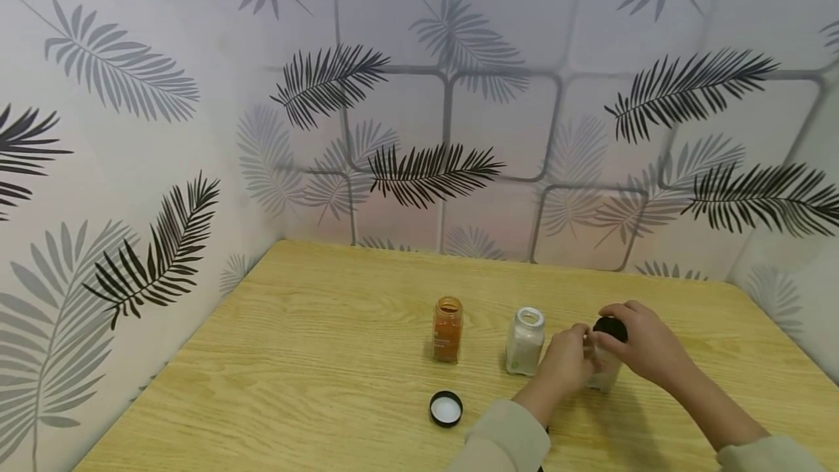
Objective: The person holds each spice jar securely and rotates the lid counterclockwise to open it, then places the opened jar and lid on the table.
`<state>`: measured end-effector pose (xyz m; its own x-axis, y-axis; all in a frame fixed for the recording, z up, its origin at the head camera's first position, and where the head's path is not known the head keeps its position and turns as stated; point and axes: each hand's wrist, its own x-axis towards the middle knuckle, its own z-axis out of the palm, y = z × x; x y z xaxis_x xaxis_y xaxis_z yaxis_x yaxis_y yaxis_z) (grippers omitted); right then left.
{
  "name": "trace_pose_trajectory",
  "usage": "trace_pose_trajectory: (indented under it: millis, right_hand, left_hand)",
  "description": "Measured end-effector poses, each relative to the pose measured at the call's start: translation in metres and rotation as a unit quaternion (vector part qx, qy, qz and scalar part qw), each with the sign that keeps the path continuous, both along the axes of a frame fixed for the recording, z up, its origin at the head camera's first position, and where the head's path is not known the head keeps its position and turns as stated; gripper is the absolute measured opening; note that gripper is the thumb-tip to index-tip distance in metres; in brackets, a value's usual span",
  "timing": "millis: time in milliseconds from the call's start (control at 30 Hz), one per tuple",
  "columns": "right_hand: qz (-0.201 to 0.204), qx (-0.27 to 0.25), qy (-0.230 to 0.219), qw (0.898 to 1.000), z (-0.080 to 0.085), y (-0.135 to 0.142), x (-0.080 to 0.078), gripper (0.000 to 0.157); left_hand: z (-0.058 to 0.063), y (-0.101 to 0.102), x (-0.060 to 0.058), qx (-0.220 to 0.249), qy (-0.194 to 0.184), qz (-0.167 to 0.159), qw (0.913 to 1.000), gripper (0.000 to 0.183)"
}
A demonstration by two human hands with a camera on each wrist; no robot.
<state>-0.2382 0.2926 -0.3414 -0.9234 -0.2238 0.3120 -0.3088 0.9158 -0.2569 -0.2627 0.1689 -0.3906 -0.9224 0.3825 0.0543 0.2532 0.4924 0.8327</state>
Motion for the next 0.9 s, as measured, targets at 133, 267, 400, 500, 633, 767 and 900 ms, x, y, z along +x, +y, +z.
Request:
trace_pose_trajectory:
  millis: [133,267,400,500,633,767,900]
  right_hand:
    - [0.021,-0.008,0.003,1.000,0.0002,0.0006,0.0002,0.035]
    - [0.015,-0.007,-0.002,1.000,0.0001,0.0008,-0.0010,0.039]
    - [-0.009,0.002,-0.011,1.000,-0.0012,0.0005,-0.0013,0.045]
    - [-0.011,0.000,-0.014,1.000,-0.0019,0.0011,-0.0010,0.045]
    - [0.018,-0.014,-0.006,1.000,-0.0013,0.0036,-0.0004,0.040]
    - [0.037,-0.024,-0.010,0.999,-0.0014,0.0052,-0.0018,0.041]
    - [0.017,-0.019,-0.025,0.999,-0.0034,0.0040,-0.0040,0.043]
  left_hand:
    - [0.0001,0.0003,-0.0001,0.017,-0.005,-0.003,0.9998,0.036]
    - [0.0006,0.0010,-0.0002,0.019,-0.013,0.002,0.9997,0.036]
    - [0.0010,0.0006,0.0003,0.002,-0.007,0.004,1.0000,0.040]
    - [0.0016,-0.0005,0.0015,-0.001,0.001,0.000,1.0000,0.038]
    - [0.0019,-0.0007,0.0025,0.016,-0.006,-0.006,0.9998,0.027]
    - [0.0014,-0.0002,0.0025,0.027,-0.022,-0.003,0.9994,0.026]
    - [0.0010,0.0005,0.0032,0.019,-0.017,0.001,0.9997,0.034]
